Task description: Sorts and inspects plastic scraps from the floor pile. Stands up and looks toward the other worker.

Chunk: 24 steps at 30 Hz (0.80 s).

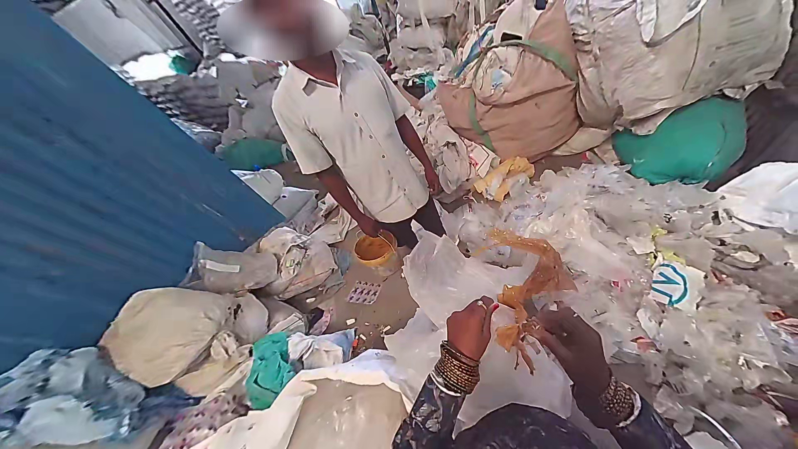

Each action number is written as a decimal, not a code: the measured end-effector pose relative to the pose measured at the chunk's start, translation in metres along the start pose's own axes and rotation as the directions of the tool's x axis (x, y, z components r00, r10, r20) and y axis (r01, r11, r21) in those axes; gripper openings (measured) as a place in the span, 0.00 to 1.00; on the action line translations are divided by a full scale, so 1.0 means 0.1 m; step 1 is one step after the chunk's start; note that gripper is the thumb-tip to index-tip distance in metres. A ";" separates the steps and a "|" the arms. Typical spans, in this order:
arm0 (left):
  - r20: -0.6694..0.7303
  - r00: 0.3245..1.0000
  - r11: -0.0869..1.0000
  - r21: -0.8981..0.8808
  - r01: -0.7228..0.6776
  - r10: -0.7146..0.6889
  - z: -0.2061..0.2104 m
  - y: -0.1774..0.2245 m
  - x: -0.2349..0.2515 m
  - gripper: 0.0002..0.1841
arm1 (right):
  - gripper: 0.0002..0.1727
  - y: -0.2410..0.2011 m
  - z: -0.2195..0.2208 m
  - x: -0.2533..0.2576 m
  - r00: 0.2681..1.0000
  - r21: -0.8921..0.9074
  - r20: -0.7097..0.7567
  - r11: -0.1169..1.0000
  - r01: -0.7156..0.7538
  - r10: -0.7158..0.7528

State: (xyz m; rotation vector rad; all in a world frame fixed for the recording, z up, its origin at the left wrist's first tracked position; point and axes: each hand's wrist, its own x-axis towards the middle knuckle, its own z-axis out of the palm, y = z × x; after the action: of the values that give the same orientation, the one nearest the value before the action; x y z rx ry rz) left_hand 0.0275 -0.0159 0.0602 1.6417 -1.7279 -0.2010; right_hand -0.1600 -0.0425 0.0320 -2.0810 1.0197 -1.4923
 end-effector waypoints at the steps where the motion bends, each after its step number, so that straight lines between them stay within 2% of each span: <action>1: 0.016 1.000 1.000 0.015 0.000 0.000 0.00 0.02 -0.01 0.12 | 0.14 0.00 0.04 0.03 0.993 -0.083 0.019 0.989 0.120 -0.119; 2: 0.025 1.000 1.000 0.030 -0.002 0.002 0.00 0.04 -0.01 0.13 | 0.14 0.00 0.09 0.04 0.978 -0.138 0.048 0.969 0.207 -0.202; 4: 0.014 1.000 0.998 0.053 -0.026 0.025 0.03 0.04 -0.03 0.12 | 0.15 -0.05 0.18 0.06 0.958 -0.203 0.124 0.938 0.280 -0.259; 8: 0.009 0.999 0.994 0.106 -0.039 0.039 0.06 -0.03 -0.09 0.12 | 0.12 -0.16 0.28 0.01 0.949 -0.225 0.278 0.950 0.215 -0.148; 12: 0.009 1.000 0.990 0.137 -0.017 0.016 0.04 -0.12 -0.18 0.12 | 0.16 -0.20 0.25 -0.10 0.924 -0.278 0.366 0.935 0.221 -0.110; 18: 0.032 0.997 0.982 0.177 -0.070 0.066 0.14 -0.26 -0.21 0.13 | 0.09 -0.20 0.34 -0.12 0.929 -0.364 0.277 0.868 0.337 -0.245; 22: -0.131 0.962 0.951 0.232 -0.206 0.240 0.41 -0.56 -0.22 0.16 | 0.09 -0.24 0.37 -0.17 0.898 -0.374 0.312 0.829 0.416 -0.310; 24: -0.158 0.954 0.948 0.232 -0.217 0.257 0.49 -0.65 -0.23 0.16 | 0.11 -0.19 0.37 -0.23 0.880 -0.339 0.311 0.823 0.456 -0.360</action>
State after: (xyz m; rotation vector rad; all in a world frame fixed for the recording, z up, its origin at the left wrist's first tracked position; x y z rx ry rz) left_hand 0.0485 -0.0233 -0.0214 1.5254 -1.8314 0.2536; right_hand -0.1229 -0.0173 0.0162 -2.8491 0.8762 -1.2377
